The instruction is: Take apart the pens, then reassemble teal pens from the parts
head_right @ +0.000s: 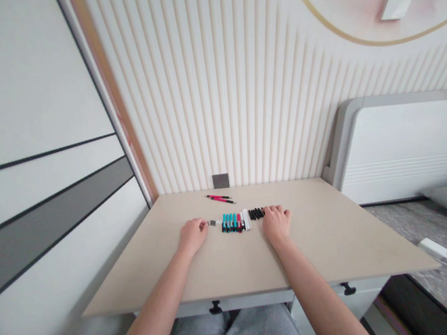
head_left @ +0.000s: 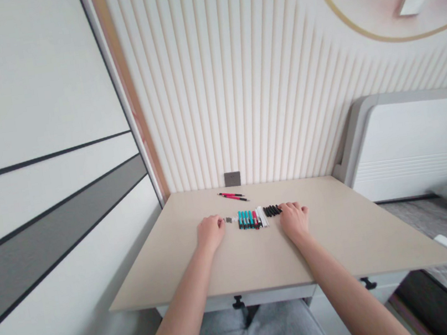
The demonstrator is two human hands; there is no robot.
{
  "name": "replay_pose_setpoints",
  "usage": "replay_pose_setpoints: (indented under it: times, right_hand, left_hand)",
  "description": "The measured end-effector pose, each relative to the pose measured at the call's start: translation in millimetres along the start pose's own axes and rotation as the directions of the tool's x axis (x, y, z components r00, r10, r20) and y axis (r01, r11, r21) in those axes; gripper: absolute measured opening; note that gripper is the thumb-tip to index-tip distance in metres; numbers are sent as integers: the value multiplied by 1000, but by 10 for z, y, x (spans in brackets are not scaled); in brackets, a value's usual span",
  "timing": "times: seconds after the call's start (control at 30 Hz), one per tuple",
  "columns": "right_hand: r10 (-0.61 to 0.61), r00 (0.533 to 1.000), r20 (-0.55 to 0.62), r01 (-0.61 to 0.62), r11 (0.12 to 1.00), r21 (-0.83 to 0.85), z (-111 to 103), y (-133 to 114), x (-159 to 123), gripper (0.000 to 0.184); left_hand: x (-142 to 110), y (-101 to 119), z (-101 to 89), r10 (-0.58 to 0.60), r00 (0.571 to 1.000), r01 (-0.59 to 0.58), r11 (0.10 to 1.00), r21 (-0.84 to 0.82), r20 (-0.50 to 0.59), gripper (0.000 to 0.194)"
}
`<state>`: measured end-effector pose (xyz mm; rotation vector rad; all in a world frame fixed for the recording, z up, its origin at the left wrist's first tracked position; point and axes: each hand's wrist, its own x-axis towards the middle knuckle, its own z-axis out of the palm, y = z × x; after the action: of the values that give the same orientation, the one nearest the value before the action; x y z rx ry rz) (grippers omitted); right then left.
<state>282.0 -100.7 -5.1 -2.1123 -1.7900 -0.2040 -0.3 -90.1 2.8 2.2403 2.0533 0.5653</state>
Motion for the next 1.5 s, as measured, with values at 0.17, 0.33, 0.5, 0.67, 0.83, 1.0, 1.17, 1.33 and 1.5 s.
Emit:
replay_pose_setpoints:
  times: [0.17, 0.33, 0.5, 0.67, 0.83, 1.0, 1.17, 1.33, 1.5]
  right_hand:
    - [-68, 996, -57, 70, 997, 30, -57, -96, -33, 31]
    - [-194, 981, -26, 194, 981, 25, -60, -307, 60, 33]
    - [-376, 925, 52, 371, 925, 87, 69, -619, 390, 36]
    - [-292, 936, 196, 274, 955, 111, 212, -909, 733, 38]
    - [-248, 942, 226, 231, 968, 101, 333, -1045, 865, 34]
    - [-247, 940, 235, 231, 969, 92, 379, -1114, 861, 32]
    - [-254, 943, 214, 237, 966, 102, 342, -1166, 837, 30]
    - [-291, 941, 173, 270, 953, 135, 236, -1149, 818, 28]
    - [-379, 921, 88, 356, 913, 200, 51, -1023, 641, 27]
  left_hand:
    - [-4, 6, 3, 8, 1000, -8, 1000, -13, -17, 20]
    - [-11, 1, 9, 17, 1000, -18, 1000, -15, -20, 21]
    - [1, -26, 34, 35, 999, -35, 999, -10, -27, 22]
    - [18, -47, 41, 50, 998, -50, 999, 4, -46, 21]
    - [51, -69, 54, 3, 998, -5, 999, -34, -59, 20]
    - [62, -62, 46, -16, 999, 15, 1000, -26, -35, 21]
    - [65, -78, 63, -20, 998, 17, 999, -52, -52, 20]
    - [96, -148, 125, -19, 995, 9, 994, -111, -95, 28]
    - [119, -145, 104, 22, 949, -86, 978, -189, -315, 54]
